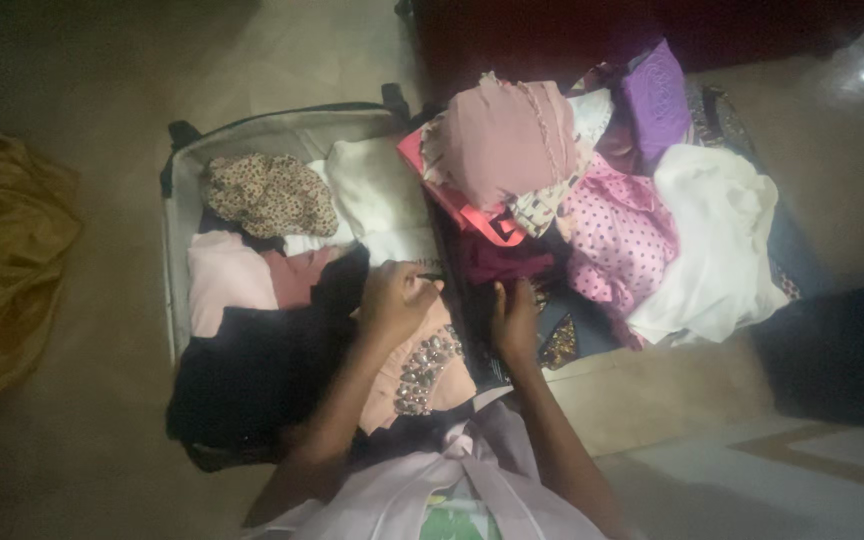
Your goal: The person picks up several garments from a suitcase, holds them up, and places them onto a growing pile on a nearby surface.
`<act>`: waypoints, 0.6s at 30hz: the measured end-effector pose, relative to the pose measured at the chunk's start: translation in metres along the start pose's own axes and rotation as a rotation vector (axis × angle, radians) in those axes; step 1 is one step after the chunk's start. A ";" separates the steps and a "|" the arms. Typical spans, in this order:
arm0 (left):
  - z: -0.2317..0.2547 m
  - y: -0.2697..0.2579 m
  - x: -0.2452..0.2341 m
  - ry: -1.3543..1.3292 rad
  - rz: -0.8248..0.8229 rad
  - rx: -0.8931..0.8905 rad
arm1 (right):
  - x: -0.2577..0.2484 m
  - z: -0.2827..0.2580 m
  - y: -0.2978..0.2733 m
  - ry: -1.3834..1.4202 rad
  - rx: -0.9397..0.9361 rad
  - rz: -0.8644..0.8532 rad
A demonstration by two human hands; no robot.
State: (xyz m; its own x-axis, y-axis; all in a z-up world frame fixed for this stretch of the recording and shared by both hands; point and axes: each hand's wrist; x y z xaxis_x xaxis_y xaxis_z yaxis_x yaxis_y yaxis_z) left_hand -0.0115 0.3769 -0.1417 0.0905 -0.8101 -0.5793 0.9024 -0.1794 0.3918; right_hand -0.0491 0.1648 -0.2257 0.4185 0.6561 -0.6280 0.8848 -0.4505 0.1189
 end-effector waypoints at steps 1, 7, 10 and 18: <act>0.001 0.001 -0.005 -0.005 -0.065 -0.086 | -0.001 0.003 -0.001 -0.011 -0.059 0.039; 0.000 0.003 -0.036 0.056 -0.321 -0.196 | -0.008 0.002 -0.008 -0.024 -0.165 0.291; 0.001 0.004 -0.036 0.082 -0.369 -0.166 | -0.006 -0.005 -0.006 -0.048 -0.113 0.244; 0.002 0.019 -0.053 -0.107 -0.490 -0.291 | -0.009 -0.042 -0.014 -0.084 -0.012 0.206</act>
State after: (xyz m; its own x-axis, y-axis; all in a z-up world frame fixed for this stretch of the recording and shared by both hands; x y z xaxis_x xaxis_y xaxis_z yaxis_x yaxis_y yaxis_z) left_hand 0.0003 0.4150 -0.1020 -0.3967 -0.7259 -0.5619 0.9082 -0.3992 -0.1254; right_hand -0.0562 0.1904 -0.1896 0.5723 0.4980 -0.6515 0.7852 -0.5619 0.2603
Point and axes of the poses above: each hand's wrist, its own y-axis towards the middle knuckle, its own x-axis out of the palm, z = x × y, and after that the axes turned 6 degrees about x, right-handed
